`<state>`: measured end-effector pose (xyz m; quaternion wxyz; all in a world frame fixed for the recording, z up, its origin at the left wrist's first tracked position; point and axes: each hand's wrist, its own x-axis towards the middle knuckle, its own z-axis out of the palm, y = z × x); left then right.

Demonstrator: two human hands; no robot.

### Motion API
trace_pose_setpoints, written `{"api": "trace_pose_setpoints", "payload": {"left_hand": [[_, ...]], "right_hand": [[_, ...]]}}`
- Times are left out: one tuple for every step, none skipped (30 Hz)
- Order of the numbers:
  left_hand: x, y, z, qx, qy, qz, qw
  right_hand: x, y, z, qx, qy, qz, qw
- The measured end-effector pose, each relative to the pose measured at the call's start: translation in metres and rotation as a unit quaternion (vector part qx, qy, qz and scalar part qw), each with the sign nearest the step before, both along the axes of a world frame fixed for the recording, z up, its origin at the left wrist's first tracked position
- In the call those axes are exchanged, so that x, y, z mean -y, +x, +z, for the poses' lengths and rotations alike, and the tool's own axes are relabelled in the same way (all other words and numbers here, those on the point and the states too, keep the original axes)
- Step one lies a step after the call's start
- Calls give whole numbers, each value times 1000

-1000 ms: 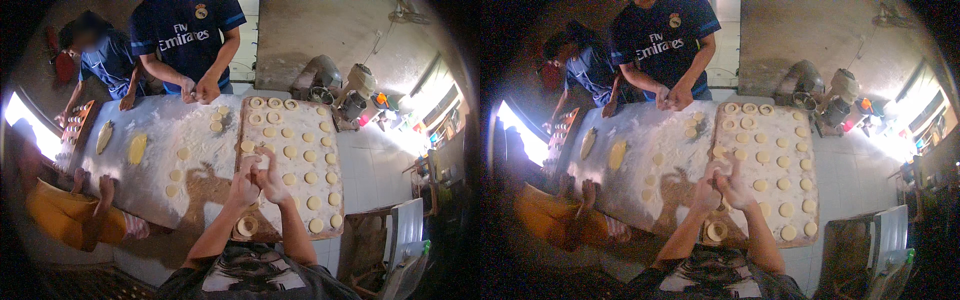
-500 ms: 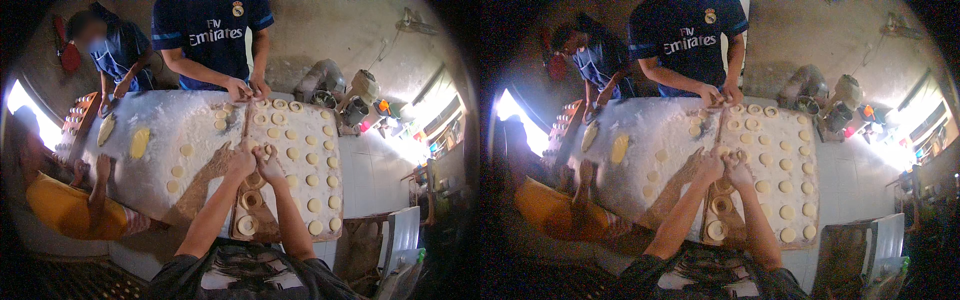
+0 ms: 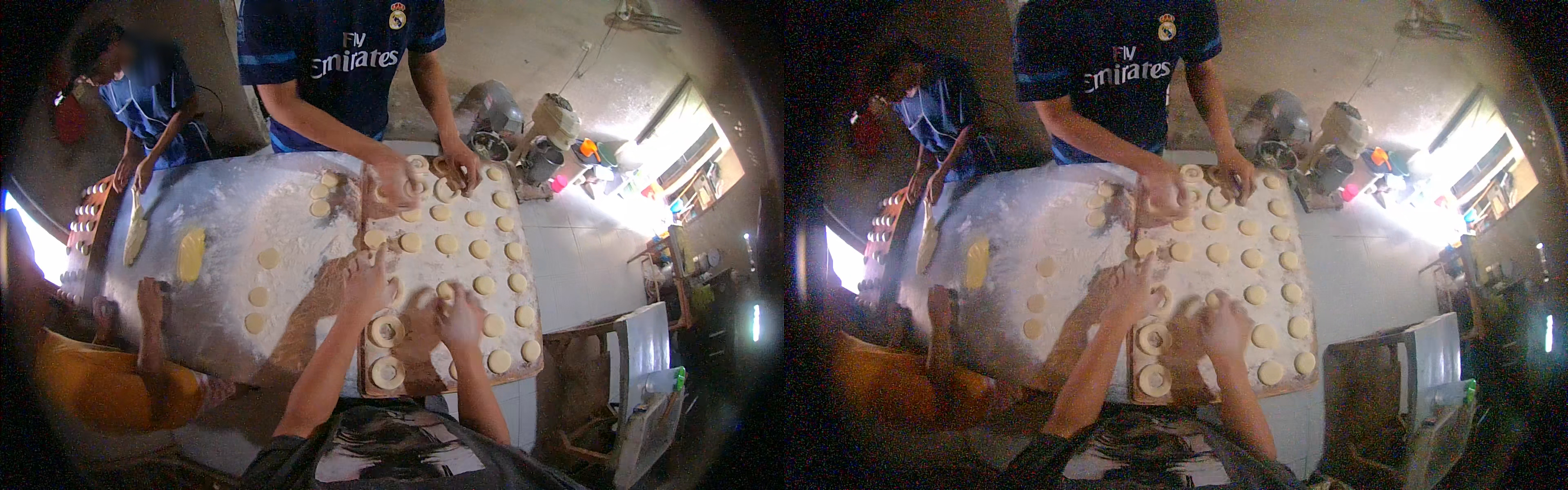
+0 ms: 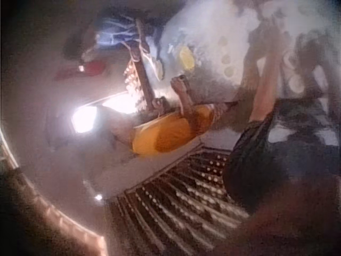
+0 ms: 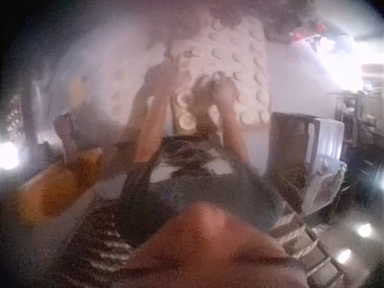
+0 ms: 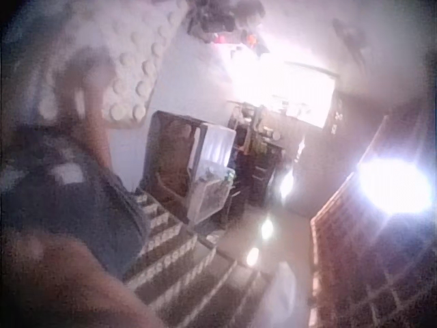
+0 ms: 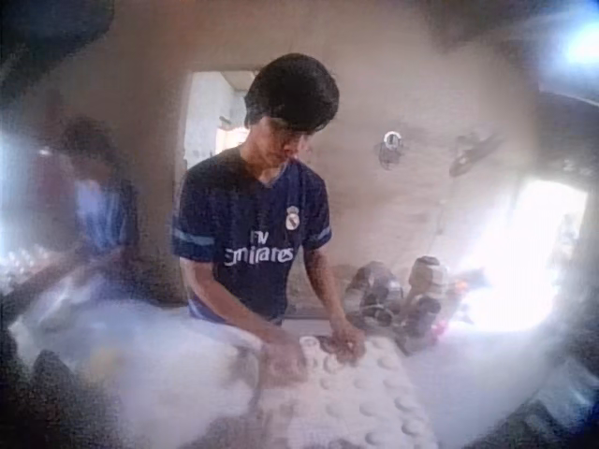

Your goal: The person shapes small dough pieces into ring shapes by hand and places them onto a wooden board. They repeatedly pick up dough, form it into a circle, and arrange it in rows alongside coworkers who are also shaping dough.

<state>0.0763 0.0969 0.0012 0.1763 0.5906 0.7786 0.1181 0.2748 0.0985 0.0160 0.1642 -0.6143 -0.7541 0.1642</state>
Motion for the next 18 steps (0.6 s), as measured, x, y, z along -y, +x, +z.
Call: {"api": "trace_pose_setpoints", "payload": {"left_hand": [[-6,13,1,-15,45,-10,999],[-13,29,-22,-52,168,-33,984],[-19,46,-21,-48,133,-102,985],[-27,61,-15,-46,101,-169,979],[-33,71,-9,-45,69,-232,969],[-35,79,-11,-46,89,-245,964],[-35,85,-16,-50,112,-252,960],[-40,92,-25,2,127,-289,949],[-39,86,-32,50,132,-309,941],[-34,76,-23,100,111,-302,942],[-25,69,-5,152,92,-296,939],[-19,55,6,205,79,-288,932],[-14,38,-3,237,128,-232,935],[-3,16,-19,268,177,-173,931],[12,-3,-24,298,221,-123,920],[29,-31,-30,279,220,-76,931],[49,-64,-38,185,190,-45,963],[68,-97,-40,87,158,-13,983]], "right_hand": [[9,23,-6,30,-14,-37,999],[17,42,-15,61,-26,-68,995],[21,54,-25,72,-49,-73,993],[21,62,-35,82,-69,-76,991],[20,68,-45,91,-88,-77,989],[21,73,-58,84,-57,-60,993],[20,74,-69,75,-23,-38,996],[15,72,-74,64,10,-18,998],[11,60,-62,47,-28,-15,998],[13,48,-38,33,-73,-7,997],[16,37,-17,21,-119,-2,993],[15,23,-1,1,-115,-16,993],[14,7,8,-44,-101,-1,994],[12,-11,16,-89,-89,15,992],[13,-23,19,-135,-80,20,987],[5,-38,2,-139,-71,85,984],[2,-71,7,-170,-109,109,973],[-11,-96,-15,-176,-30,229,957]]}}
